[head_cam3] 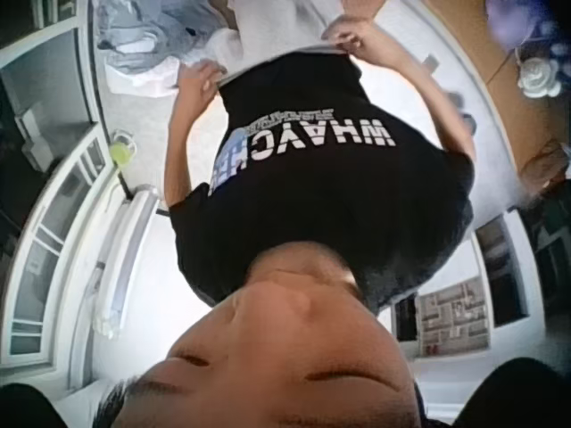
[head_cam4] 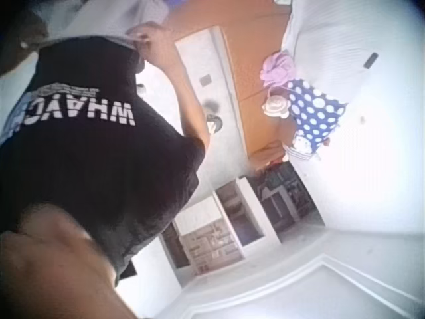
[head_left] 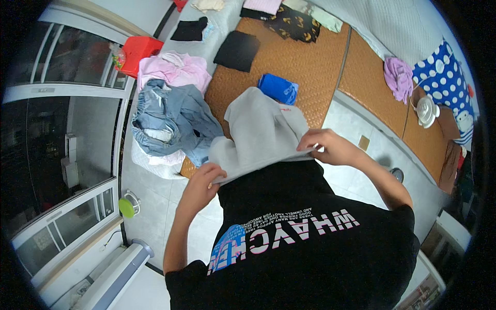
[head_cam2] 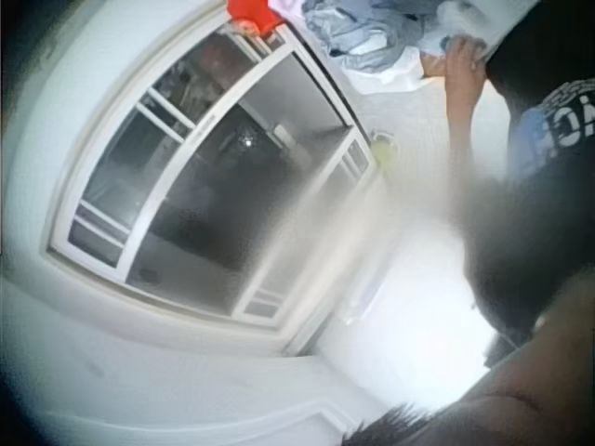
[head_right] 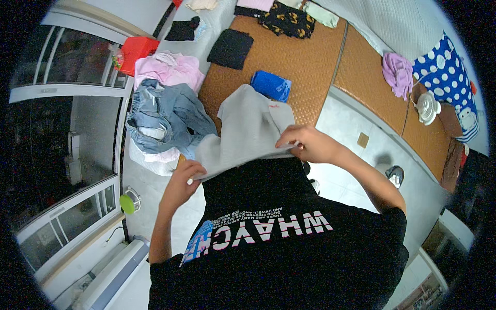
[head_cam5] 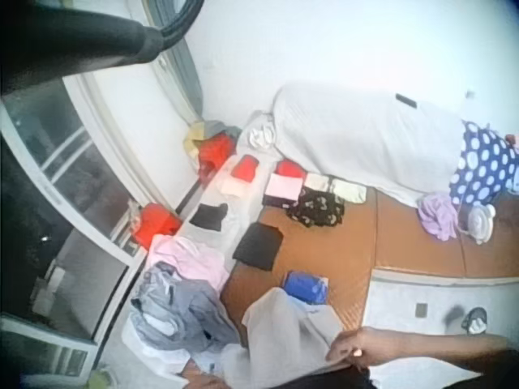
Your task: The person folds several garments on a woven mat, including a pair of black pants, a black shirt with yellow patterns, a blue t-shirt with a graphic, and a white t-shirt. Each item is smoothed, folded into a compact rectangle, and placed in a neat stack.
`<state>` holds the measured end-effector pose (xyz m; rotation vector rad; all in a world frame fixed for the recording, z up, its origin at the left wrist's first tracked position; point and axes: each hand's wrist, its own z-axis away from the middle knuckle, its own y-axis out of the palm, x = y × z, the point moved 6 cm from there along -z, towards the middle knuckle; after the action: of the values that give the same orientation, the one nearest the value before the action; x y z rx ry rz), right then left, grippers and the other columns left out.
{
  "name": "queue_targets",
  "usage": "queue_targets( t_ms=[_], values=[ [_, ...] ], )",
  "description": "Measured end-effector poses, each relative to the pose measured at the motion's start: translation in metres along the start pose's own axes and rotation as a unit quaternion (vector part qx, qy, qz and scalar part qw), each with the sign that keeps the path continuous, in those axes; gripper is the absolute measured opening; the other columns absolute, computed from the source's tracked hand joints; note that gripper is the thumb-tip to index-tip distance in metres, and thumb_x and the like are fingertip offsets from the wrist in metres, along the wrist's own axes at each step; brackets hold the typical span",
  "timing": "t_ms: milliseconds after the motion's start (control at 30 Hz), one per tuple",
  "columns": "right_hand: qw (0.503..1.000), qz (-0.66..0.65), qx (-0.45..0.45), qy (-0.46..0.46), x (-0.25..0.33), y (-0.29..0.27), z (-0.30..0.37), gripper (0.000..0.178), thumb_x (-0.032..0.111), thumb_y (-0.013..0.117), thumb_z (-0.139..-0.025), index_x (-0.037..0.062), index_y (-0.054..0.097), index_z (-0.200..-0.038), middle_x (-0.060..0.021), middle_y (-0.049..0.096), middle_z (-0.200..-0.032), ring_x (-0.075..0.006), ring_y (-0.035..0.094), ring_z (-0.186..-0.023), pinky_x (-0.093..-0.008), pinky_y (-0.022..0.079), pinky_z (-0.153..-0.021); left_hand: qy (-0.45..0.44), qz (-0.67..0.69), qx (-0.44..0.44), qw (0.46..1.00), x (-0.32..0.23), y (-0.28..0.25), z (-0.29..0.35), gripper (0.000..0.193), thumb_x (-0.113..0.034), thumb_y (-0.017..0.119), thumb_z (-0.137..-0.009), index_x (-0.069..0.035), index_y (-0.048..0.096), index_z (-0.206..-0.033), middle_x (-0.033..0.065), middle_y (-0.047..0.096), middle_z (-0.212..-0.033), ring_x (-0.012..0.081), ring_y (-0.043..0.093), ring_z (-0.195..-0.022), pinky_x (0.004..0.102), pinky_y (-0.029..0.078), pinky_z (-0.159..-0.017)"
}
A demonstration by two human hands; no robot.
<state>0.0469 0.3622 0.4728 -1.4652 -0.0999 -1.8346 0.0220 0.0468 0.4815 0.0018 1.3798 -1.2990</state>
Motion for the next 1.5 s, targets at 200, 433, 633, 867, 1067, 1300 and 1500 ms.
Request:
queue_targets(
  t_ms=[200,433,633,867,1067,1300,1500],
  values=[
    [0.995,0.082,-0.002,-0.063,-0.004,0.018,0.029,0.057,-0.003,0.058,-0.077,0.0141,0.055,-0.131,-0.0130,0.062,-0.122,-0.0299,0.067,-0.091,-0.0385,0.057,-0.079,-0.065,0.171,0.018,0.983,0.024,0.046,0.018,0.034,0.002,0.065,-0.083,-0.008,0.064,-0.116,0.0126,0.067,-0.110,0.0281,0.063,-0.106,0.0347,0.048,-0.094],
    [0.987,0.119,-0.007,-0.105,-0.029,0.018,0.013,0.050,0.005,0.065,-0.081,0.0157,0.055,-0.130,-0.0104,0.065,-0.120,-0.0298,0.069,-0.090,-0.0404,0.057,-0.083,-0.031,0.152,0.050,0.987,0.036,0.054,0.005,0.043,0.003,0.063,-0.082,-0.008,0.057,-0.123,0.0114,0.061,-0.120,0.0280,0.058,-0.114,0.0356,0.046,-0.095],
    [0.989,-0.009,-0.145,-0.021,-0.048,-0.033,-0.054,0.029,0.010,0.065,-0.089,0.0091,0.060,-0.118,-0.0092,0.068,-0.097,-0.0224,0.065,-0.085,-0.0333,0.051,-0.076,-0.057,0.248,-0.130,0.958,0.108,0.013,-0.042,0.029,-0.007,0.067,-0.088,-0.003,0.060,-0.116,0.0061,0.064,-0.098,0.0117,0.062,-0.093,0.0277,0.049,-0.082],
    [0.933,-0.283,-0.205,-0.082,-0.031,-0.099,-0.134,0.018,0.005,0.065,-0.092,0.0015,0.063,-0.110,0.0005,0.066,-0.093,-0.0045,0.058,-0.081,-0.0218,0.047,-0.071,0.009,0.235,-0.289,0.928,0.092,-0.101,-0.106,0.022,0.000,0.064,-0.089,-0.005,0.062,-0.110,-0.0095,0.040,-0.071,0.0005,0.035,-0.063,0.0178,0.027,-0.055],
    [0.934,-0.226,-0.204,-0.185,0.002,-0.131,-0.155,0.013,0.006,0.065,-0.092,0.0021,0.067,-0.105,0.0000,0.067,-0.091,-0.0047,0.058,-0.077,-0.0220,0.047,-0.067,0.111,0.146,-0.338,0.923,0.057,-0.157,-0.100,0.022,0.004,0.057,-0.090,-0.004,0.064,-0.109,0.0026,0.056,-0.092,0.0112,0.051,-0.078,0.0224,0.041,-0.069],
    [0.931,0.145,-0.163,-0.292,0.092,-0.131,-0.137,0.016,0.006,0.061,-0.091,0.0016,0.071,-0.102,-0.0122,0.067,-0.086,-0.0235,0.063,-0.079,-0.0335,0.047,-0.067,0.100,-0.103,-0.238,0.961,0.003,-0.172,-0.086,0.042,0.013,0.047,-0.080,-0.006,0.065,-0.113,0.0141,0.049,-0.109,0.0293,0.056,-0.094,0.0325,0.044,-0.088],
    [0.927,0.248,-0.055,-0.275,0.098,-0.121,-0.140,0.020,0.007,0.059,-0.092,0.0013,0.068,-0.108,-0.0175,0.069,-0.095,-0.0302,0.065,-0.078,-0.0373,0.049,-0.071,0.074,-0.143,-0.205,0.965,0.006,-0.170,-0.081,0.038,0.012,0.047,-0.081,-0.005,0.064,-0.111,0.0136,0.049,-0.110,0.0322,0.057,-0.097,0.0365,0.045,-0.089]
  ],
)
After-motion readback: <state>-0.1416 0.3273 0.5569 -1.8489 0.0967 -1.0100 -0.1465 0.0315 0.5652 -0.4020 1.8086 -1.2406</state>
